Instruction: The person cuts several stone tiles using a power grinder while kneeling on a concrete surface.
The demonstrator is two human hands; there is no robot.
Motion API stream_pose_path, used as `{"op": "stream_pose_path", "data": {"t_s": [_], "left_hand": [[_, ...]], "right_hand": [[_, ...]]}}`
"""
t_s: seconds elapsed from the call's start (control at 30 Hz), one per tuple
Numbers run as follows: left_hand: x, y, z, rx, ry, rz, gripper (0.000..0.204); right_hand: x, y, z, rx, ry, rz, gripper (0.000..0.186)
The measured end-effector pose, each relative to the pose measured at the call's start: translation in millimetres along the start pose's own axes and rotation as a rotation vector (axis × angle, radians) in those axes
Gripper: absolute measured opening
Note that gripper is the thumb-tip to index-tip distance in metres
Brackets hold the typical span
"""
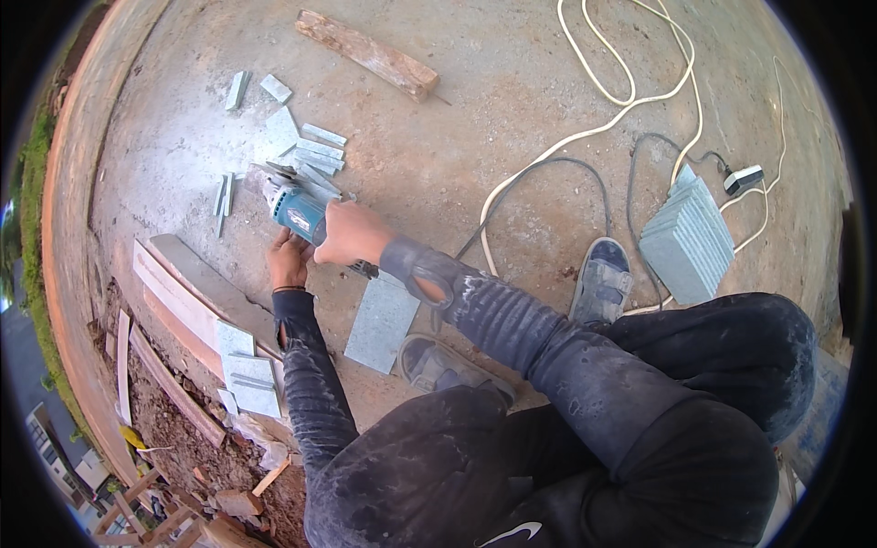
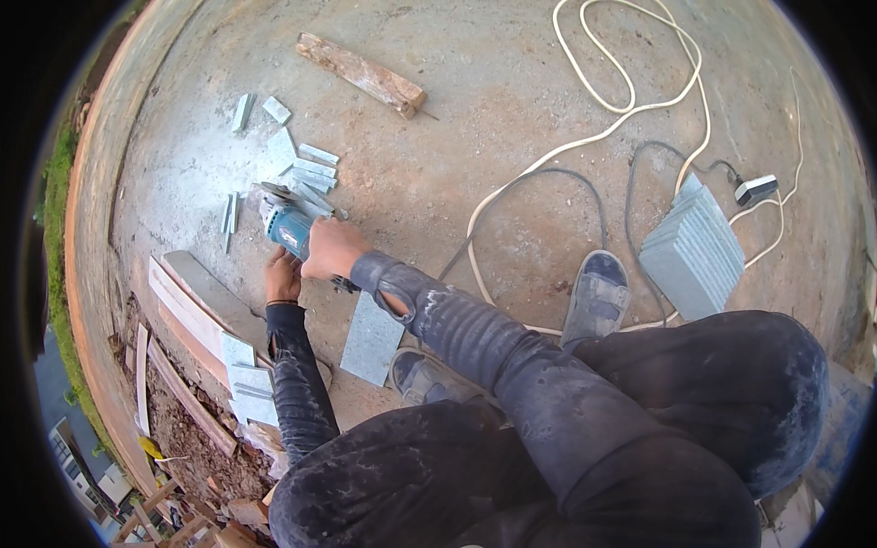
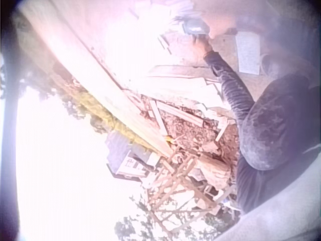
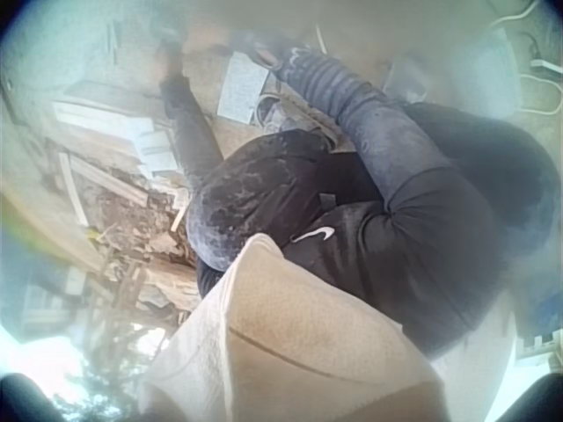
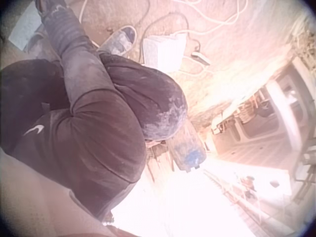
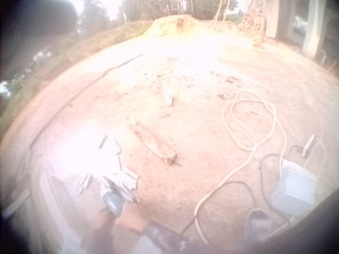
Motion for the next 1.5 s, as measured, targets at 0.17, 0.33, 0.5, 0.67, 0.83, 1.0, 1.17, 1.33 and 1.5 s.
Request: {"op": "stream_pose_path", "data": {"t_s": [0.17, 0.33, 0.5, 0.67, 0.83, 1.0, 1.17, 1.33, 1.5], "left_hand": [[0, -2, 3, -0.004, 0.010, 0.010, 0.040], [0, -1, 3, 0.013, 0.011, 0.000, 0.039], [0, -2, 4, 0.018, 0.002, 0.005, 0.039], [0, -1, 3, 0.027, 0.006, 0.002, 0.040], [-2, 1, -1, 0.024, 0.018, -0.002, 0.043], [-2, 1, -2, 0.007, 0.003, -0.011, 0.045], [-2, 1, -1, 0.019, -0.002, -0.010, 0.044], [-3, 1, -2, 0.010, 0.009, -0.001, 0.044], [-2, -1, -1, -0.020, 0.002, 0.020, 0.044]], "right_hand": [[2, 1, 7, 0.008, 0.024, 0.012, 0.066], [2, 0, 9, 0.004, 0.028, 0.020, 0.066], [4, 2, 14, 0.005, 0.021, 0.014, 0.066], [4, 4, 17, -0.002, -0.005, 0.031, 0.066], [6, 4, 21, -0.005, -0.003, 0.016, 0.066], [8, 5, 27, 0.004, 0.005, 0.019, 0.065], [5, 7, 26, 0.000, -0.013, 0.014, 0.061], [-1, 10, 20, -0.014, -0.021, -0.019, 0.060], [-5, 10, 11, -0.021, -0.002, -0.015, 0.060]]}}
Point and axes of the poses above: each hand's wrist, its own z-axis away from the middle knuckle, its own y-axis out of the back of the hand, x = y × z, the point moved 8 cm from there along -z, towards the middle knuckle, and after that the axes turned 15 degrees about y, right-handed, at the moved point
